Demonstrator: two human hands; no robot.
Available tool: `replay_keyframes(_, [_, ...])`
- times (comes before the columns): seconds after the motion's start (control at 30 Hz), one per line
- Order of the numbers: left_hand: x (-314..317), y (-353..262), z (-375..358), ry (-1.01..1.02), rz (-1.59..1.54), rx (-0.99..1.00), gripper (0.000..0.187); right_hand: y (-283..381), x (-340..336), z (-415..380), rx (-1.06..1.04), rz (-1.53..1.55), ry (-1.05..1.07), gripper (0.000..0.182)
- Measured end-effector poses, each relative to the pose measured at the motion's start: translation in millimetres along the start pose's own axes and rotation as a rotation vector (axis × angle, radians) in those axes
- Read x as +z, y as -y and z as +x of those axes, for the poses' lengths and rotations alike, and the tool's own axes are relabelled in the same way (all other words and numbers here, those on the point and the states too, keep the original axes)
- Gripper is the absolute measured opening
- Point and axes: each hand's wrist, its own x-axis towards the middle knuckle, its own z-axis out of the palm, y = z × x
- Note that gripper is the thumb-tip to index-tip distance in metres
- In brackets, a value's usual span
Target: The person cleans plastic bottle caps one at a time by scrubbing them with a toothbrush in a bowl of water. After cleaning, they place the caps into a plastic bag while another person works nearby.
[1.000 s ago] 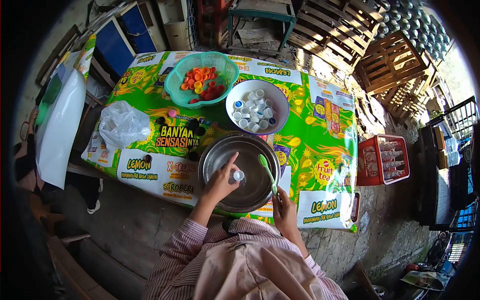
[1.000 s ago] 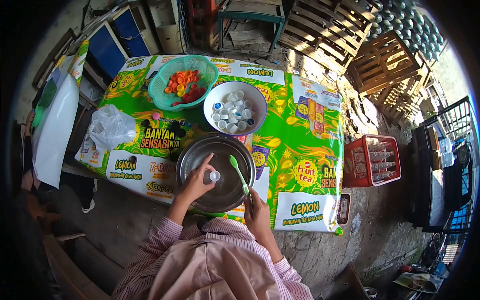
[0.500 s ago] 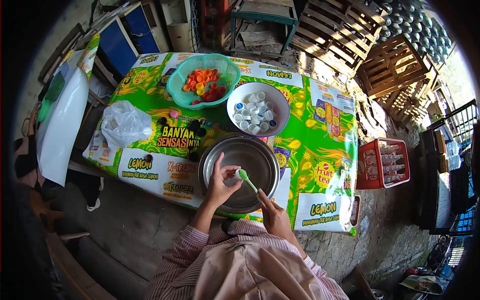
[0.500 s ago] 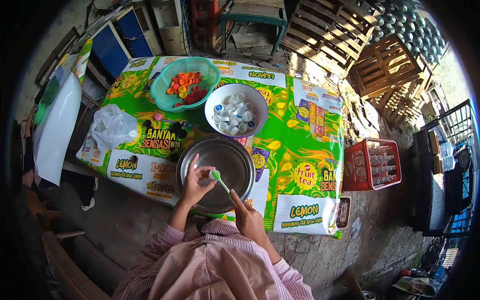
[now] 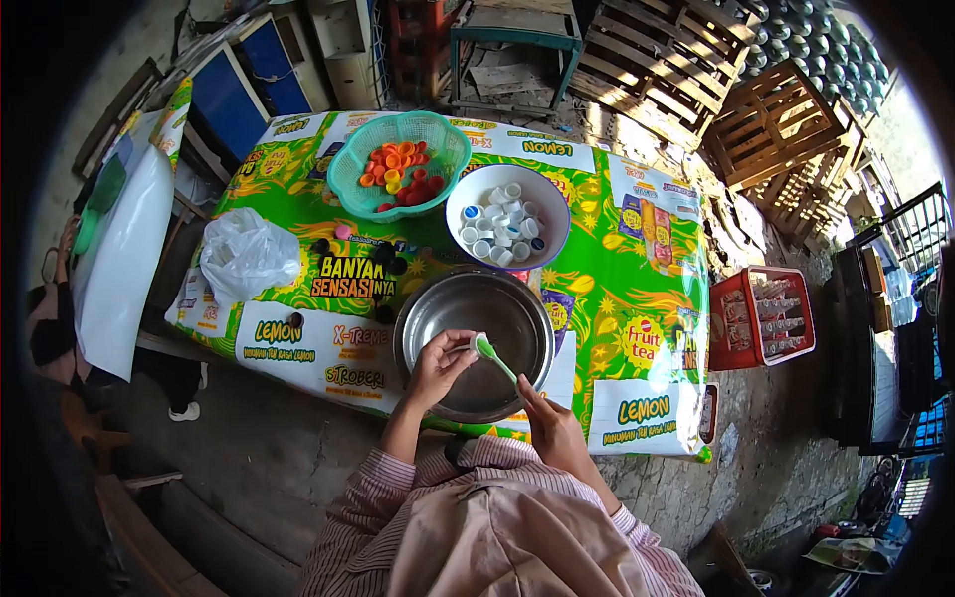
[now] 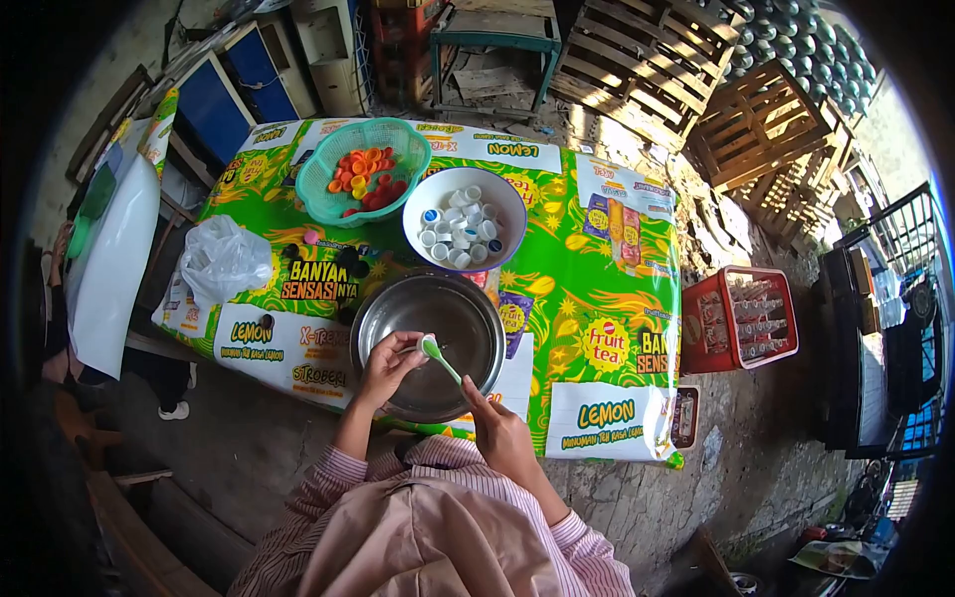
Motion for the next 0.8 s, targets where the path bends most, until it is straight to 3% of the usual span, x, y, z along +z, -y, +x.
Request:
replay_keyframes(0.1, [0.3,1.3,-0.5,-0.022,0.012,-0.113,0.027,-3.0,-0.9,2.2,0.017,-0.022,-0.008,0.050])
replay_keyframes(0.17, [1.3,0.3,-2.1,-0.025,-0.154,-0.184,0.029,4.3,-1.9,1.2,0.042,-0.026,0.036,0.048])
replay_keyframes(0.4, [1.7,-1.5,-2.5,-0.019,-0.192,-0.216,0.029,4.9,1.2,-1.0,-0.016,-0.168,0.006,0.052])
replay_keyframes(0.8, [1.1,4.4,1.8,-0.099,0.090,-0.350,0.037,3.4,-2.1,-3.2,-0.018,-0.218,0.038,0.054])
